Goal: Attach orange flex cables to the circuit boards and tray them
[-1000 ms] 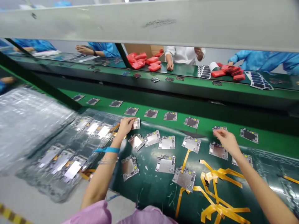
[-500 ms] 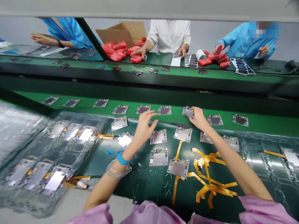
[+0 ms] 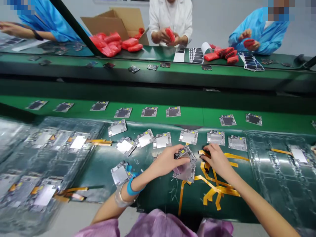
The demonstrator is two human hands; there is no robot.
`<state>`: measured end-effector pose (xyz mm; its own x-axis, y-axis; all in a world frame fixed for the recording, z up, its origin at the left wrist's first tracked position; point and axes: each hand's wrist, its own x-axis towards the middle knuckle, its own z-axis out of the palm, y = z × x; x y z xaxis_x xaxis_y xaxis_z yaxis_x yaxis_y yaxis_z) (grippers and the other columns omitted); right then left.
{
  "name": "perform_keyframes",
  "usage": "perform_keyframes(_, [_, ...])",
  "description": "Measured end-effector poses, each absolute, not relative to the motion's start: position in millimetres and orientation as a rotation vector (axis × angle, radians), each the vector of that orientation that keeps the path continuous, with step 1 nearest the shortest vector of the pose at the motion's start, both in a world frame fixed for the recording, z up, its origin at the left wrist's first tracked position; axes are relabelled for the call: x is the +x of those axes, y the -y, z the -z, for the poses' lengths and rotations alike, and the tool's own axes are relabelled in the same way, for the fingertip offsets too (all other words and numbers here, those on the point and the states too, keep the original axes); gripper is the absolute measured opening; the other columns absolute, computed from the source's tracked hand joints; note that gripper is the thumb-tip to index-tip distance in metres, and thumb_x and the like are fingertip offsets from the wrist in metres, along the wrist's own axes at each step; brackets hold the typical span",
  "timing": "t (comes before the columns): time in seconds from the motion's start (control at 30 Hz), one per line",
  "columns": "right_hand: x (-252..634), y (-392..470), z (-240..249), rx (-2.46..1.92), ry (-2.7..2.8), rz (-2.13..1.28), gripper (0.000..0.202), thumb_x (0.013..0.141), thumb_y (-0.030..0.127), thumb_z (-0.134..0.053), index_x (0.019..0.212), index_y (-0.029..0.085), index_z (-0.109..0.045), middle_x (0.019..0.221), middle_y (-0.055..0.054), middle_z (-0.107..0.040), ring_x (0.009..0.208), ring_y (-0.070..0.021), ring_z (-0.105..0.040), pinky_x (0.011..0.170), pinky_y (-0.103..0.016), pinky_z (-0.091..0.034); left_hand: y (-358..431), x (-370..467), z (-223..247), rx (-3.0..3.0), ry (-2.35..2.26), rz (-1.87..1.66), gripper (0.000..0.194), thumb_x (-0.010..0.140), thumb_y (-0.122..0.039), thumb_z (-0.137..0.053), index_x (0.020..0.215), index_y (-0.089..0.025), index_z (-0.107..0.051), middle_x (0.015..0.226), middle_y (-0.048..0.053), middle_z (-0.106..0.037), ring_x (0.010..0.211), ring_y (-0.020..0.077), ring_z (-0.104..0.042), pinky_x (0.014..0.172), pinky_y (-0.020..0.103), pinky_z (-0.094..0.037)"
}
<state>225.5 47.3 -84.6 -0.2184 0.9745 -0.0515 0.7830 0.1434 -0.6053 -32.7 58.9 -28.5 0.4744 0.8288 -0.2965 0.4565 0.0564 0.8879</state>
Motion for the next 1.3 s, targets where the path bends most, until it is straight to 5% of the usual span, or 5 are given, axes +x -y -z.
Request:
perform_keyframes(0.13, [220.7, -44.1, 103.7, -1.722, 2.145, -0.75, 0.014, 0.083, 0.012, -0.066, 0.074, 0.02, -0.06, 0.081, -0.006, -0.06, 0.088, -0.0281, -0.057, 0.079, -0.042, -0.049, -43.0, -34.9, 27.3, 1.529, -1.156, -0.361, 0.03, 0.084, -0.038, -0.068, 0.108, -0.021, -0.069, 0.102, 0.002, -0.074, 0.096, 0.0239, -0.066, 0.085, 0.032, -0.048])
perform_keyframes(0.57, [216.3, -47.2, 96.2, -1.684, 2.081, -0.894, 0.014, 0.086, 0.014, -0.061, 0.076, 0.021, -0.054, 0.085, -0.007, -0.058, 0.091, -0.0278, -0.053, 0.081, -0.041, -0.044, -34.3, -30.9, 41.8, 1.47, -1.138, -0.357, 0.032, 0.085, -0.037, -0.069, 0.112, -0.021, -0.067, 0.113, 0.003, -0.072, 0.102, 0.0239, -0.063, 0.093, 0.034, -0.046])
perform_keyframes(0.83, [203.8, 2.7, 30.7, -1.586, 1.588, -1.284, 0.021, 0.099, 0.042, -0.049, 0.112, 0.025, -0.047, 0.068, 0.007, -0.039, 0.057, -0.0132, -0.044, 0.056, -0.024, -0.041, -27.3, -19.5, 27.6, 1.392, -1.141, -0.381, 0.021, 0.084, -0.037, -0.069, 0.095, -0.019, -0.065, 0.092, 0.0, -0.069, 0.084, 0.0177, -0.061, 0.076, 0.028, -0.046])
perform_keyframes(1.0, [194.7, 33.4, 23.8, -1.688, 1.458, -1.152, 0.022, 0.089, 0.042, -0.065, 0.081, 0.021, -0.066, 0.058, 0.008, -0.023, 0.051, -0.011, -0.03, 0.053, -0.025, -0.031, -10.4, -5.5, 19.0, 1.441, -1.182, -0.383, 0.024, 0.085, -0.041, -0.068, 0.082, -0.02, -0.055, 0.068, -0.005, -0.056, 0.06, 0.012, -0.048, 0.055, 0.024, -0.035])
perform_keyframes(1.3, [185.8, 55.7, 44.9, -1.729, 1.437, -0.974, 0.019, 0.093, 0.038, -0.061, 0.084, 0.022, -0.067, 0.057, 0.007, -0.028, 0.049, -0.0114, -0.034, 0.053, -0.026, -0.035, 3.7, 1.4, 20.2, 1.485, -1.257, -0.374, 0.023, 0.087, -0.039, -0.064, 0.08, -0.021, -0.051, 0.065, -0.005, -0.052, 0.059, 0.0121, -0.044, 0.056, 0.027, -0.035])
